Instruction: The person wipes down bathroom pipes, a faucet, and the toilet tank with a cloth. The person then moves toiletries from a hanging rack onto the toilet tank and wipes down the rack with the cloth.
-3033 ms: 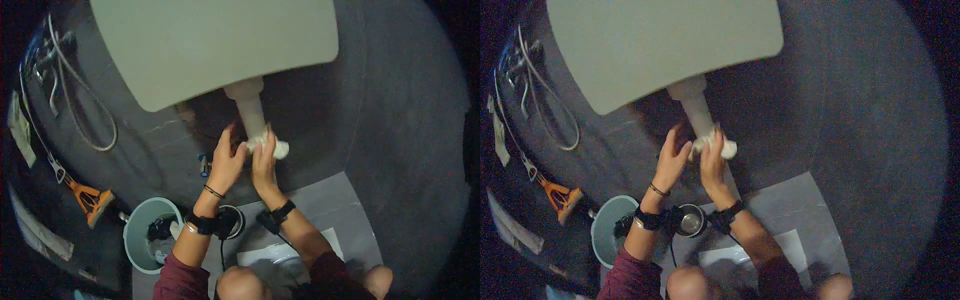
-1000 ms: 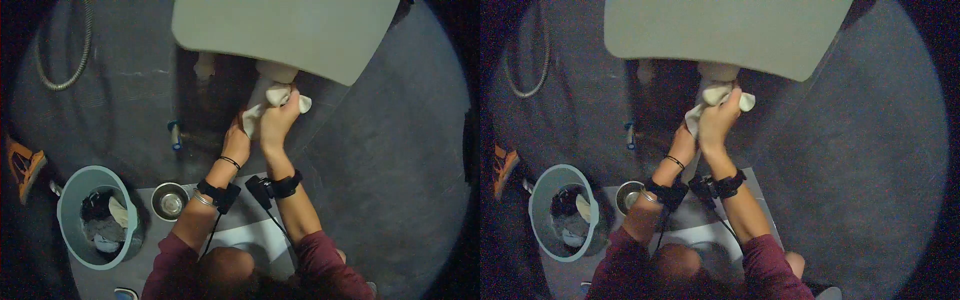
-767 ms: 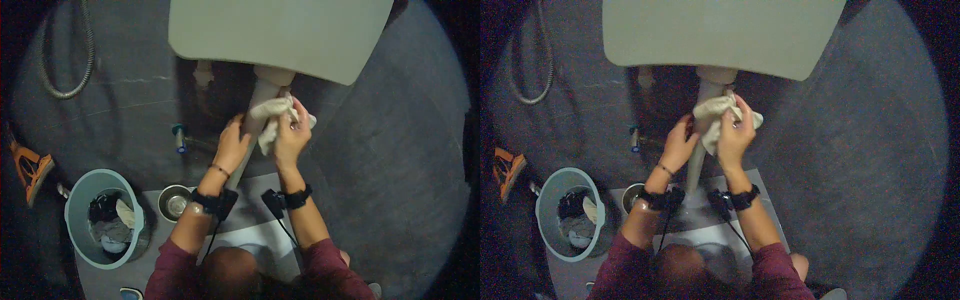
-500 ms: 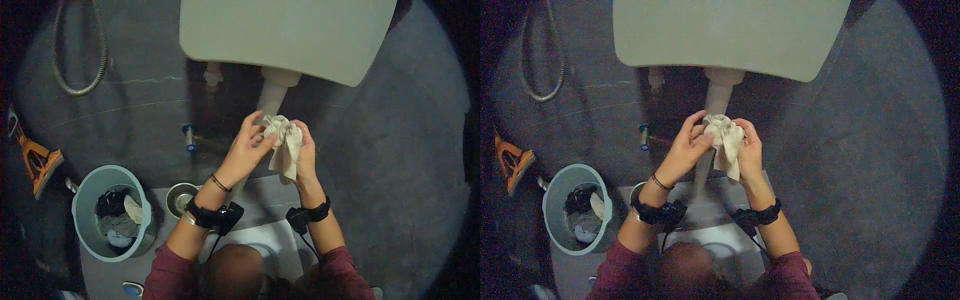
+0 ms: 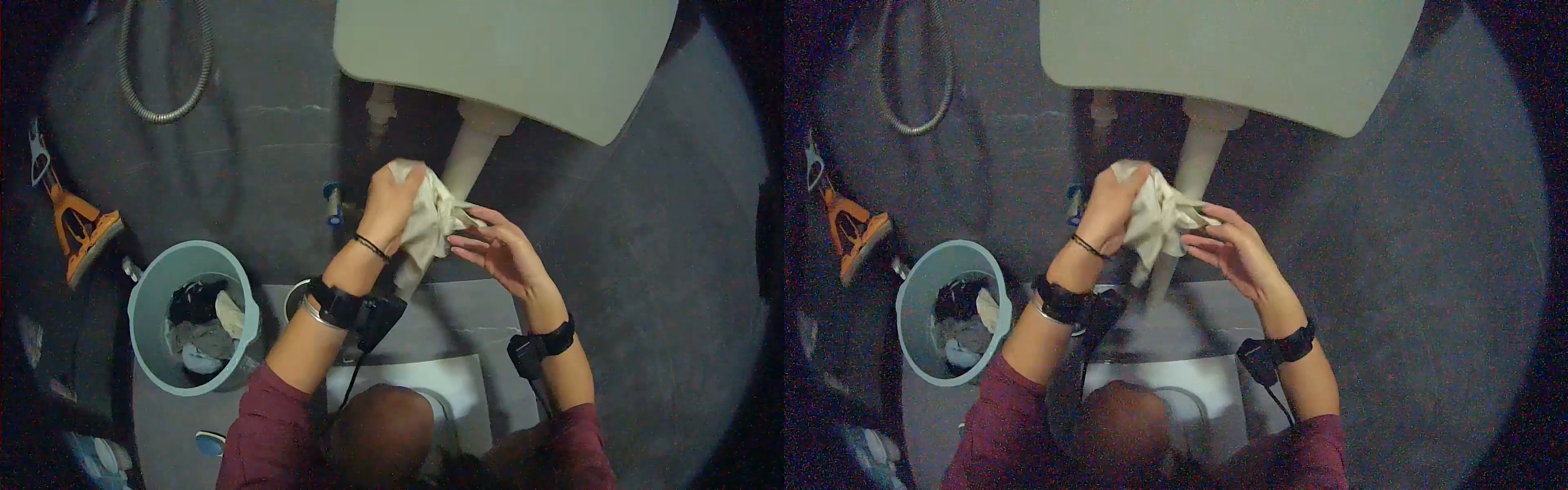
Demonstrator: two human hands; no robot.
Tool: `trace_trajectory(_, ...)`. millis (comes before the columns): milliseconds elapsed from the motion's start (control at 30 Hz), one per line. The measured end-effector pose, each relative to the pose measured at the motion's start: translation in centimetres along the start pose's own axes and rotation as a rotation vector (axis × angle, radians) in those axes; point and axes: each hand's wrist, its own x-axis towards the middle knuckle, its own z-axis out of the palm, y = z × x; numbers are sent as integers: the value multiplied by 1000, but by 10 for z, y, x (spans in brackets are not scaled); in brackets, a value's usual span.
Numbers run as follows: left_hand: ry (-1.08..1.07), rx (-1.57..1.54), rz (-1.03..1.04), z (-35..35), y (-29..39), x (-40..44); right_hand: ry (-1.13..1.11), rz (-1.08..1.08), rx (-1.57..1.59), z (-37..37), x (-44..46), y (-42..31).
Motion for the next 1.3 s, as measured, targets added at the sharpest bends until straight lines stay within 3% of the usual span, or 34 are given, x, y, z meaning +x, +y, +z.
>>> trace_trajectory(67, 71, -538, -132, 4, 21, -5, 116, -7, -67, -1, -9, -1)
trace_trajectory(233, 368, -489, 212, 42, 21, 15, 182, -50, -187, -20, -30, -5)
trace_trajectory(267, 373, -514, 176, 53, 20, 18, 239, -29, -233, -22, -35, -6)
trace_trajectory(467, 453, -65, 352, 84, 21, 42, 311, -83, -276, -37, -64, -13)
trace_trajectory(533, 519, 177, 524, 85, 13, 40, 337, -104, -274, -46, -67, -14)
trace_trajectory(633, 467, 379, 532, 79, 7, 25, 360, -83, -282, -58, -64, -11)
trace_trajectory(667, 473, 379, 530, 80, 6, 25, 356, -80, -285, -60, -63, -10)
trace_trajectory(733, 467, 509, 717, 80, 4, 23, 370, -79, -285, -63, -61, -7)
trace_trajectory(800, 454, 538, 721, 81, 1, 20, 357, -78, -301, -62, -57, -4)
trace_trajectory(900, 434, 626, 946, 82, -1, 11, 324, -91, -323, -61, -55, 1)
trace_trajectory(1000, 383, 729, 884, 92, 5, -10, 335, -71, -338, -49, -51, 5)
trace_trajectory(1067, 474, 761, 904, 98, 5, -8, 374, -47, -355, -48, -48, 8)
trace_trajectory(1267, 516, 637, 749, 94, 16, -10, 313, -48, -337, -52, -57, 11)
trace_trajectory(1300, 442, 633, 688, 92, 19, -10, 316, -45, -344, -52, -56, 11)
